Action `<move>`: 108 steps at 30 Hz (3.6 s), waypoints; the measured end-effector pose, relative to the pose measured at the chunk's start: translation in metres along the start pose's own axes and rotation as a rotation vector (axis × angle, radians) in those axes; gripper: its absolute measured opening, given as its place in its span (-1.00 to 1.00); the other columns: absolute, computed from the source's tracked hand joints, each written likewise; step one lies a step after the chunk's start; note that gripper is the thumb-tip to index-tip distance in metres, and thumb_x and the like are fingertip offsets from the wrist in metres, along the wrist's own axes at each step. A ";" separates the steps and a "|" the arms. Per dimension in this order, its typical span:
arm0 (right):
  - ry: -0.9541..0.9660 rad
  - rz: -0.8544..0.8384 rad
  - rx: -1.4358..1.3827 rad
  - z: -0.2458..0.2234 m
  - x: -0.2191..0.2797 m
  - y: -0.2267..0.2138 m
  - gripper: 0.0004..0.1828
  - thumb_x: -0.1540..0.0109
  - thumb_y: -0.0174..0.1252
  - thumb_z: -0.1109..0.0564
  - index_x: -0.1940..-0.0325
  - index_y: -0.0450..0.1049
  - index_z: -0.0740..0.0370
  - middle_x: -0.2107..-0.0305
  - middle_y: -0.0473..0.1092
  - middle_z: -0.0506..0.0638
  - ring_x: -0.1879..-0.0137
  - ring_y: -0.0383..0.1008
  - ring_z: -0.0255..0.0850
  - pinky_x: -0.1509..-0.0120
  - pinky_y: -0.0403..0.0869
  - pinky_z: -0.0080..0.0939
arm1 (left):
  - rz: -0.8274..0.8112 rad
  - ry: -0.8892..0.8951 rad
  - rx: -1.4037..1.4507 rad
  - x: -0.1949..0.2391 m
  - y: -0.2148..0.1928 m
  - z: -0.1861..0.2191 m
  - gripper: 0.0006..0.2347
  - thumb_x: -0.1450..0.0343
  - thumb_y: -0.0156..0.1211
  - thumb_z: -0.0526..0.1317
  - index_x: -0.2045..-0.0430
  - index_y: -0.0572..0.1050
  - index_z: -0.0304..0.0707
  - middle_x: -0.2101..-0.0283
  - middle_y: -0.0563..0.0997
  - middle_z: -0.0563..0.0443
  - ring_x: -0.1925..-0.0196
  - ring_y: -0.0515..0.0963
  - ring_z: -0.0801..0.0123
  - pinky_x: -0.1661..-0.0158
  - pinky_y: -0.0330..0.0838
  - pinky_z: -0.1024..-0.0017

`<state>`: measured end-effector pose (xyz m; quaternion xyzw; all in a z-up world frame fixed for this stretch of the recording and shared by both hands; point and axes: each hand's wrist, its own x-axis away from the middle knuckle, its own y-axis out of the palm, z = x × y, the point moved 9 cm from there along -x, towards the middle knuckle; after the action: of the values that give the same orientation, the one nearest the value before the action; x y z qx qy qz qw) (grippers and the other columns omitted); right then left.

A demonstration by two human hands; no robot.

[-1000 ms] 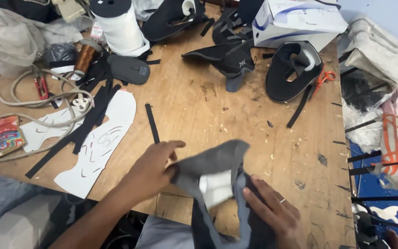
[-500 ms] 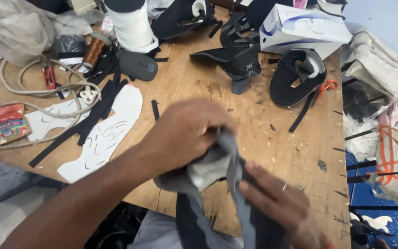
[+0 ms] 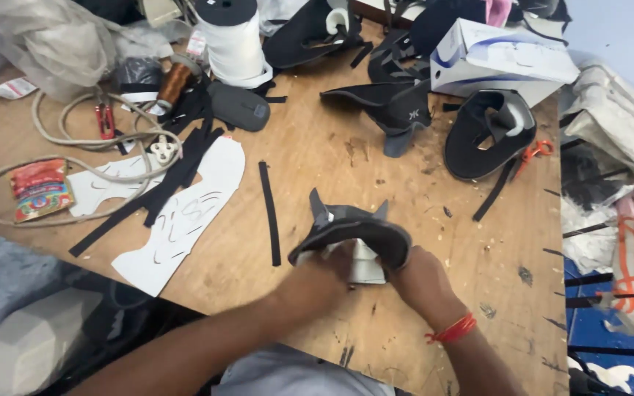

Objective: The person sits at a workbench and turns black fabric shoe upper components right-side out, working them inside out by hand one at a time and placing each finished upper on the table with a pile of completed uppers.

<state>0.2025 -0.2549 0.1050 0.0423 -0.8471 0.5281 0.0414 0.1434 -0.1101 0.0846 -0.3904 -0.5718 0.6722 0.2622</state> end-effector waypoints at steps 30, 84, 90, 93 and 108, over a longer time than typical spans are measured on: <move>-0.703 0.207 0.782 0.018 -0.059 0.094 -0.79 -0.11 0.02 0.25 0.20 0.47 0.27 0.29 0.54 0.16 0.16 0.61 0.00 0.08 0.57 -0.04 | -0.456 0.071 -0.383 -0.036 0.049 -0.036 -0.67 -0.42 0.01 -0.23 0.04 0.54 -0.49 -0.08 0.58 -0.32 -0.25 0.45 -0.12 -0.29 0.25 0.09; 0.156 0.058 0.023 0.074 -0.054 0.080 -0.72 -0.36 -0.01 0.00 0.04 0.56 0.13 0.28 0.53 0.31 0.14 0.57 0.25 0.10 0.51 0.23 | -0.055 -0.236 0.080 -0.058 0.067 -0.040 -0.66 -0.38 0.05 -0.19 0.02 0.54 -0.38 -0.08 0.56 -0.27 -0.17 0.49 -0.01 -0.15 0.32 0.10; 0.026 0.166 -0.067 0.022 -0.046 0.042 -0.73 -0.31 -0.01 0.08 0.14 0.59 0.18 0.30 0.55 0.26 0.17 0.59 0.21 0.14 0.54 0.18 | 0.078 -0.466 0.308 -0.064 0.057 -0.038 -0.45 -0.38 0.08 -0.05 -0.29 0.32 -0.29 -0.24 0.44 -0.33 -0.30 0.36 -0.08 -0.24 0.17 -0.04; 0.053 0.037 0.117 -0.022 -0.044 0.046 -0.68 -0.38 -0.05 0.04 0.09 0.55 0.27 0.27 0.56 0.24 0.12 0.62 0.13 0.10 0.57 0.09 | 0.108 -0.526 0.164 -0.060 0.033 -0.037 -0.41 -0.38 0.08 0.02 -0.32 0.28 -0.25 -0.21 0.41 -0.38 -0.26 0.33 -0.21 -0.17 0.14 -0.20; -0.322 -0.056 0.240 0.082 -0.162 0.107 -0.58 -0.22 0.14 -0.10 0.00 0.60 0.21 0.17 0.51 0.29 0.02 0.52 0.23 0.00 0.47 0.14 | 0.017 -0.551 0.237 -0.063 0.040 -0.045 -0.47 -0.39 0.06 -0.05 -0.26 0.36 -0.30 -0.16 0.43 -0.30 -0.19 0.39 -0.09 -0.18 0.25 -0.09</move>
<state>0.3491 -0.2770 -0.0452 0.1546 -0.7721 0.6105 -0.0853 0.2199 -0.1432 0.0581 -0.1648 -0.5356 0.8170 0.1356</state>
